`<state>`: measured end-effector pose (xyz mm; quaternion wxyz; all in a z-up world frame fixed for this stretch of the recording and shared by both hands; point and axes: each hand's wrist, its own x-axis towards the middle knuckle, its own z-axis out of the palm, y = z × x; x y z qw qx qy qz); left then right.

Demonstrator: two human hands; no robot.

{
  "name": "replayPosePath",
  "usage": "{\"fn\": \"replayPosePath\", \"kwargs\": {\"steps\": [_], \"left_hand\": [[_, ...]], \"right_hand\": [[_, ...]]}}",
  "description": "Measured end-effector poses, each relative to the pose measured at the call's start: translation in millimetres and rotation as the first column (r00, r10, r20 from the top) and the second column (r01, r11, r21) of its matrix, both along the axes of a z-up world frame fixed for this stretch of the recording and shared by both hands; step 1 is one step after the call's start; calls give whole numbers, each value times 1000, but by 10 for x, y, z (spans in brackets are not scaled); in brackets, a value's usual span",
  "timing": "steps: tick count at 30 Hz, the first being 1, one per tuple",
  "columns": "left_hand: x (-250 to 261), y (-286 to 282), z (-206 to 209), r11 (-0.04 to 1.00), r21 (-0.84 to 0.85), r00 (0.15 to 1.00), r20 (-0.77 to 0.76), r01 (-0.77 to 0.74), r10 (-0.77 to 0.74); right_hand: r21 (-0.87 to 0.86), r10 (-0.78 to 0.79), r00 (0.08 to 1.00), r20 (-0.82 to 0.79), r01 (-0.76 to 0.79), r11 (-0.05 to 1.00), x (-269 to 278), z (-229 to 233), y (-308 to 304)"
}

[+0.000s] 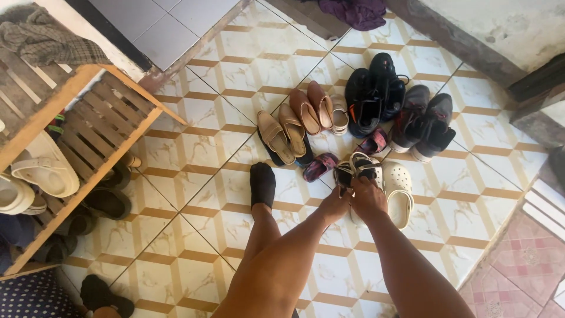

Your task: Organizing various pairs of shoes and sandals on a wooden shoe rack and a vertical shoe shelf.

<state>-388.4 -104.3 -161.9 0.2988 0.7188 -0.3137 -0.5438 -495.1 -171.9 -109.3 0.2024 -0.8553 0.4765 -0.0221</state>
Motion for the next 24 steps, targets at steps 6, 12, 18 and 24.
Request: {"fn": "replayPosePath", "kwargs": {"steps": [6,12,18,24], "left_hand": [[357,-100,-97,999,-28,999,43,-26,27],[584,-207,-453,968,-237,964,230,-76,132],[634,-191,-282,892,-435,955,190,-127,229],[670,-328,-269,968,-248,954,274,-48,117]], "right_hand": [[58,-63,994,88,58,997,328,-329,-130],[141,-117,990,75,105,984,618,-126,-302],[280,-81,994,-70,97,955,683,-90,-300],[264,-70,995,-73,87,961,732,-19,-257]]}}
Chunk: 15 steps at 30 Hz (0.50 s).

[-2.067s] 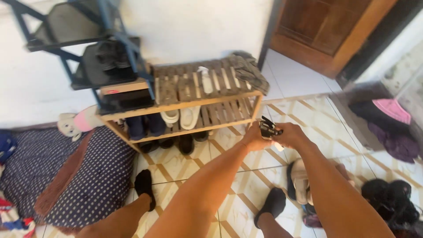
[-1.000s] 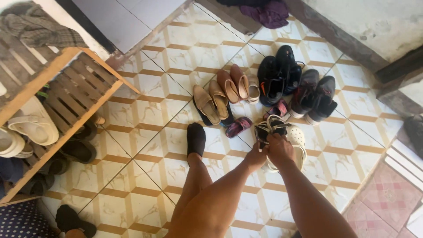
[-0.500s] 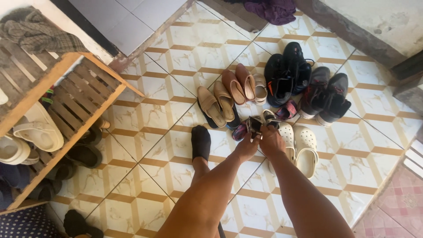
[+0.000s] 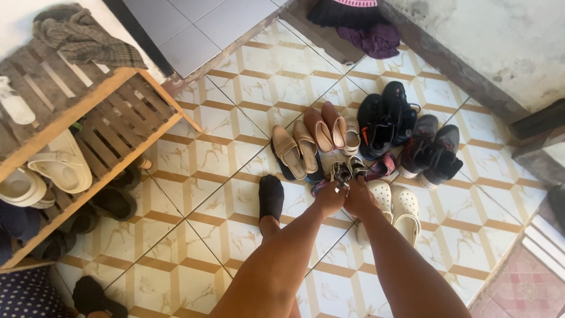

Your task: Organizing various pairs of shoes and sandals on a wooden shoe rack and a vertical shoe shelf.

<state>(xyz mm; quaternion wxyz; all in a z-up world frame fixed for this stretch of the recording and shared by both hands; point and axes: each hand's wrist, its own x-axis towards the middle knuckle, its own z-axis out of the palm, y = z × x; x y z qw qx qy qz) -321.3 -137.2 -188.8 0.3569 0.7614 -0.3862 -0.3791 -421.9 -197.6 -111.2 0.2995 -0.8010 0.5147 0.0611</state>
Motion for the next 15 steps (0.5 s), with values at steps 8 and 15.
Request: {"fn": "replayPosePath", "kwargs": {"steps": [8,15], "left_hand": [[693,157,195,990,86,963,-236,-110,128],[1780,920,970,888,-97,892,-95,-450,442]], "right_hand": [[-154,256,966,43,-246,957,463,-178,-108],[-208,443,876,189,-405,890,1613,25,166]]}}
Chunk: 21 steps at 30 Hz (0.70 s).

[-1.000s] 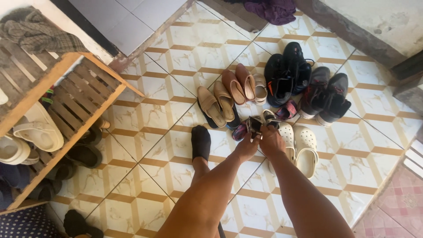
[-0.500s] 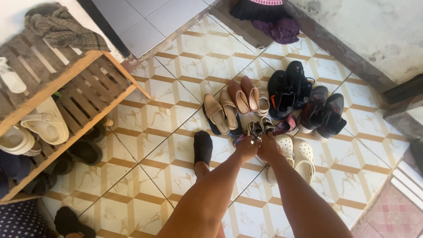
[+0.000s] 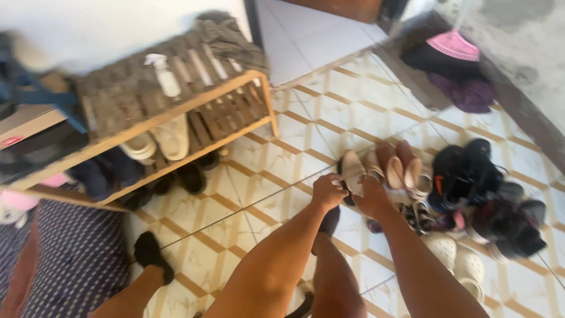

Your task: Organizing various pairs of shoes and sandals on a wooden shoe rack and a vertical shoe shelf.

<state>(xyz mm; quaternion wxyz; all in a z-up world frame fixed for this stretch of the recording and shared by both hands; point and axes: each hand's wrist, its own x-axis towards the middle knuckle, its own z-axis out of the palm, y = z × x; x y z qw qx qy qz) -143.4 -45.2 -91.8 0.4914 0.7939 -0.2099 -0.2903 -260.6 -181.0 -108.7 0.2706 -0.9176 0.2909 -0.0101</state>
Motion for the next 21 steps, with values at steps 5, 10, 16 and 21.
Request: {"fn": "replayPosePath", "kwargs": {"steps": [5,10,16,21], "left_hand": [[880,530,-69,982,-80,960,211,-172,186],[1400,1277,479,908,-183,913,94,-376,397],[1981,2197,809,879,-115,885,1,-463,466],[2428,2988,991,836,-184,789,275,-517,549]], "right_hand": [[-129,133,982,136,-115,985,745,581,413],[-46,102,993,54,-100,994,1394,1401,1014],[-52,153,988,24,-152,987,2088,1885,1764],[-86,319,942,107,-311,947,2601,2100,2462]]}}
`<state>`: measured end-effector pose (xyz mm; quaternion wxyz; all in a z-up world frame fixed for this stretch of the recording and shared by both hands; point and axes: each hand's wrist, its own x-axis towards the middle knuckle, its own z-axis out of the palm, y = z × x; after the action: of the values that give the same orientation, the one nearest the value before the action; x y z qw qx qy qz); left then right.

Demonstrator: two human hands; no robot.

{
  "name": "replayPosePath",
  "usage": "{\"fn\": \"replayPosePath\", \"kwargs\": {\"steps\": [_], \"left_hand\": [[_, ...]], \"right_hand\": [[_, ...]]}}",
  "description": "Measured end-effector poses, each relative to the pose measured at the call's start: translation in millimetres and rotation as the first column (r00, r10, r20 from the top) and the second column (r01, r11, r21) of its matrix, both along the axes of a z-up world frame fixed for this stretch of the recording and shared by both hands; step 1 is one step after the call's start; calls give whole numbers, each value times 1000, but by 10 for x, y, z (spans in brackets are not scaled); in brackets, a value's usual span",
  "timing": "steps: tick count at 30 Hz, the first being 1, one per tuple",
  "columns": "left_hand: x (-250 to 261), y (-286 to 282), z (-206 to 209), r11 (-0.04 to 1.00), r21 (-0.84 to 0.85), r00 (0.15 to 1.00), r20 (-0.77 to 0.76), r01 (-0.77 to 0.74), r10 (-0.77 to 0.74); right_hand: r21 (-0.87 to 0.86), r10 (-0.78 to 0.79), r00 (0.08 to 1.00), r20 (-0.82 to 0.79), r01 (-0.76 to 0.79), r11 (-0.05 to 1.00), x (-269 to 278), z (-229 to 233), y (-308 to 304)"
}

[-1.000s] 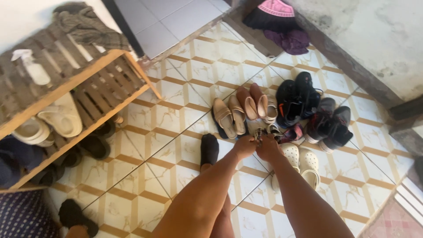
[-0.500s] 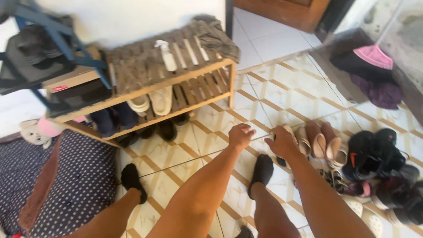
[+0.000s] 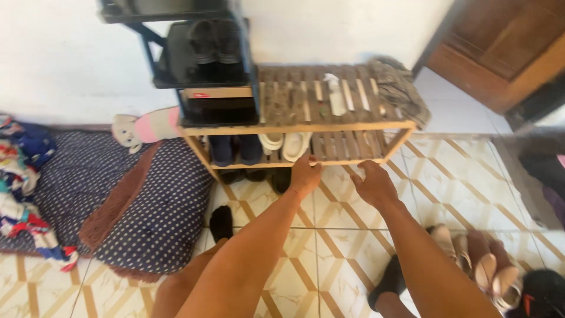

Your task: Organizing various pairs of shoes and sandals on a wooden shoe rack and a vertical shoe shelf.

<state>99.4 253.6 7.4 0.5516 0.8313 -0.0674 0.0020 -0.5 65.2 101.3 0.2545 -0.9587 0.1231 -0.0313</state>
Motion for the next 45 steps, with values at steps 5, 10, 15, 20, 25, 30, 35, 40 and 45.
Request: {"fn": "replayPosePath", "kwargs": {"steps": [5,10,15,20,25,30,35,40,45], "left_hand": [[463,999,171,985,51,947,285,-166,145],[576,2032,712,930,114,898,325,-350,298],[848,2526,793,932,169,847,492,-322,203],[1072,2549,914,876,339,826,553,-343,109],[1151,2501,1079,791,558,932,360,-250,41],[1309,2449,1090,694,681,952,306,-235,22],[1525,2437,937,609,749,942,334,-259,-10],[1684,2438,1007,616,742,949,315,-264,27],[1670,2448,1221,642,728,968,228,-240,104]], "right_hand": [[0,180,982,57,-180,984,569,248,953],[38,333,930,153,-342,939,1067,408,2015],[-16,489,786,378,-522,853,1602,287,2609],[-83,494,778,387,-504,860,1973,263,2850],[-153,445,854,269,-418,895,2083,299,3001],[-323,469,844,260,-381,866,2168,254,3035],[-306,438,872,219,-365,879,2171,253,3075],[-215,343,926,160,-306,927,2317,423,3118],[-221,261,961,-92,-275,936,2504,511,3145]]}}
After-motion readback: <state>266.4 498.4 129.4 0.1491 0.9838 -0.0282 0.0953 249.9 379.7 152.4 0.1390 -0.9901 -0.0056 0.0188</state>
